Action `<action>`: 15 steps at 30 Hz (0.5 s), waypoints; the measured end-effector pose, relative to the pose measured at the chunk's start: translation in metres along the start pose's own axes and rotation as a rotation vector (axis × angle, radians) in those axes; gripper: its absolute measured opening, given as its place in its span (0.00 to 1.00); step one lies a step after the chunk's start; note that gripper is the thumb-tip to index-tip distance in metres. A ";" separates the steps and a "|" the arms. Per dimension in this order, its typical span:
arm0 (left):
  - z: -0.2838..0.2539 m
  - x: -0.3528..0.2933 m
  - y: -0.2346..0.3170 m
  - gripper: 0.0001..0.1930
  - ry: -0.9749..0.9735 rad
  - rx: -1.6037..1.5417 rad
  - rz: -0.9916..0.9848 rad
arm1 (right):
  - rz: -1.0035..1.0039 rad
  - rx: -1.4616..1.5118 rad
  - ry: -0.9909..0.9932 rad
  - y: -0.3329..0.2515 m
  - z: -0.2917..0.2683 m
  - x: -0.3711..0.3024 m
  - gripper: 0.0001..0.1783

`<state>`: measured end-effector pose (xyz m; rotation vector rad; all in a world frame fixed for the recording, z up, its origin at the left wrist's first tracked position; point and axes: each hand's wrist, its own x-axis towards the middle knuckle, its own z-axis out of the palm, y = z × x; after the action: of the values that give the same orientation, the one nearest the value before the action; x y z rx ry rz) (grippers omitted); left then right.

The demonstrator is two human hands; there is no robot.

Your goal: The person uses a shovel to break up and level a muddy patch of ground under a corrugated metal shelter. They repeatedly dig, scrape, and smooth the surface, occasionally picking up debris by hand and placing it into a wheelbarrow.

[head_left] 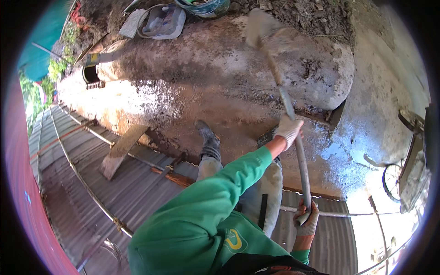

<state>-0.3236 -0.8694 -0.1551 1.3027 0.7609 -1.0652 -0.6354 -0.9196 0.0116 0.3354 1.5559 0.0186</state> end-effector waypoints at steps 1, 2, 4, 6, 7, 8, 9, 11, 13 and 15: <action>0.015 -0.006 0.003 0.15 -0.040 0.003 -0.004 | -0.070 0.052 0.008 -0.012 0.005 0.001 0.15; 0.022 -0.012 0.005 0.14 -0.066 -0.014 0.014 | -0.195 -0.100 0.049 -0.024 0.007 -0.002 0.16; 0.021 -0.027 0.003 0.14 -0.134 -0.061 -0.029 | -0.376 -0.349 0.031 -0.035 0.001 -0.015 0.17; 0.003 -0.037 -0.007 0.14 -0.178 -0.159 -0.077 | -0.715 -0.617 0.066 -0.030 -0.009 -0.024 0.16; -0.015 -0.033 -0.008 0.14 -0.184 -0.145 -0.069 | -0.889 -0.735 0.092 -0.024 -0.012 -0.026 0.16; -0.034 -0.020 -0.003 0.13 -0.194 -0.219 -0.112 | -1.032 -0.833 0.208 -0.014 -0.014 -0.029 0.15; -0.042 -0.006 -0.004 0.12 -0.060 -0.273 -0.127 | -1.082 -1.006 0.158 -0.005 -0.011 -0.027 0.17; -0.067 0.021 -0.004 0.12 0.151 -0.380 -0.110 | -1.458 -1.453 -0.121 0.014 0.006 -0.018 0.19; -0.104 0.038 0.004 0.12 0.256 -0.461 -0.120 | -1.558 -1.761 -0.247 0.038 0.036 -0.012 0.24; -0.145 0.045 0.021 0.12 0.272 -0.453 -0.114 | -1.413 -1.741 -0.283 0.070 0.071 -0.016 0.24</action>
<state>-0.2708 -0.7367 -0.2100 1.0289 1.2151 -0.7496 -0.5524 -0.8703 0.0409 -1.9876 0.7242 0.1882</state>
